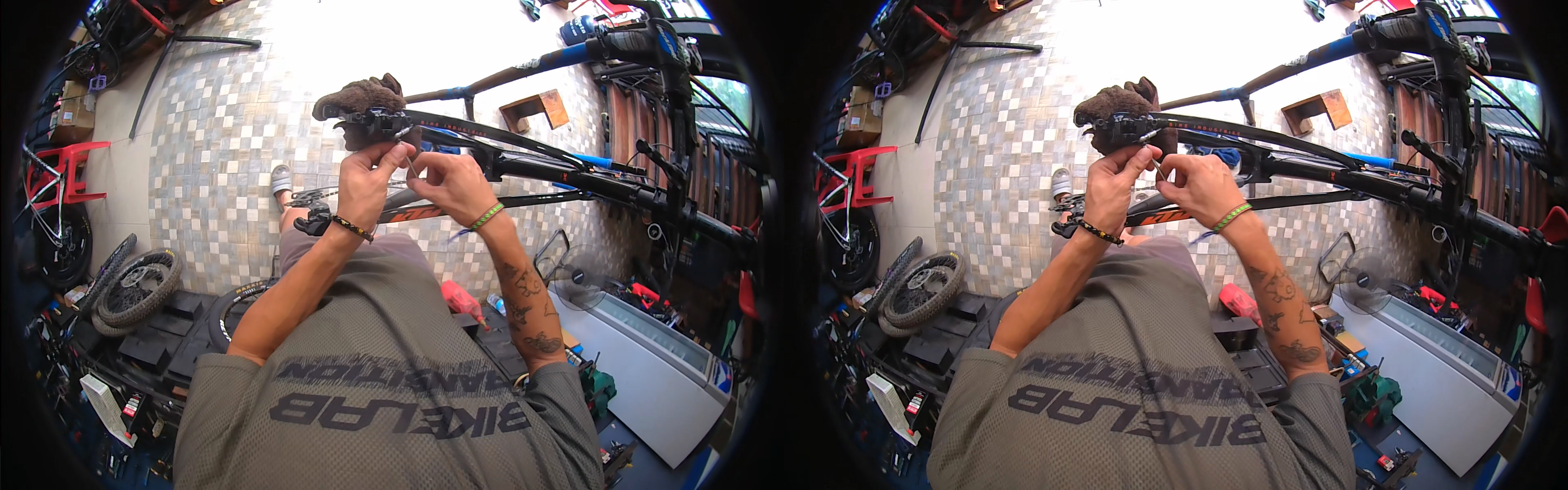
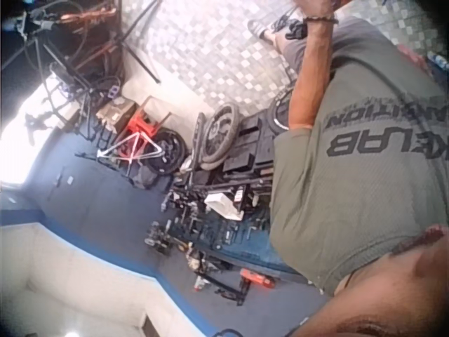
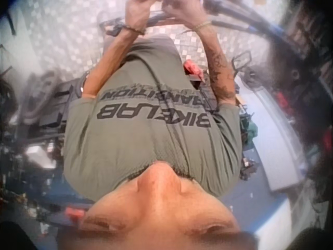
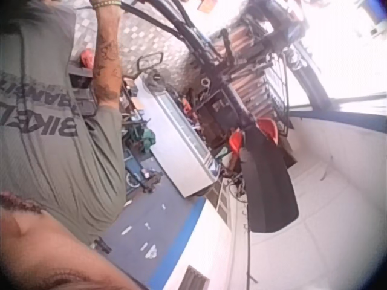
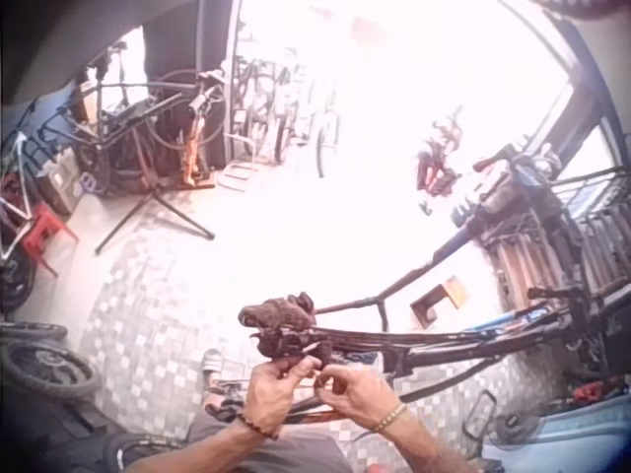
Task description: The person works on a bicycle mounted on a repair stand, adjusting the rear derailleur and cable tension. They wipe the derailleur with a red cloth, then handle a small metal part and a cable, routing the cable through the derailleur and tightening it.
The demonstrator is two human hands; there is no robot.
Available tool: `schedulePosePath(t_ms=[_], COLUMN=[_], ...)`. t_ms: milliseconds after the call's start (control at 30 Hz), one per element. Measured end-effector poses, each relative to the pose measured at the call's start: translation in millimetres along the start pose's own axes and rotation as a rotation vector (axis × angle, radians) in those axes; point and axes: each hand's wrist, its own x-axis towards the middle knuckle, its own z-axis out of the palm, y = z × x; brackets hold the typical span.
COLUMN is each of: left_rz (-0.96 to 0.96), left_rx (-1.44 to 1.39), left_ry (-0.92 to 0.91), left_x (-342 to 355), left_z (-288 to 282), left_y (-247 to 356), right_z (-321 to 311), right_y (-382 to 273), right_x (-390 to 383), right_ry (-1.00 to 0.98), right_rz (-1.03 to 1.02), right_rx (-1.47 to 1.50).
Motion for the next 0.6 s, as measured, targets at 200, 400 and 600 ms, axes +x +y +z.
schedulePosePath(t_ms=[200,400,600], left_rz=[-0.04,-0.022,-0.057], left_rx=[-0.042,-0.093,-0.078], left_ry=[-0.028,-0.025,-0.027], left_x=[0,3,0], left_z=[-2,0,0], left_y=[3,-3,1], right_z=[4,37,25], right_y=[35,15,32], right_x=[-2,1,-1], right_ry=[-0.351,0.337,-0.078], right_rz=[-0.047,-0.228,-0.121], right_rx=[0.927,0.008,0.75])
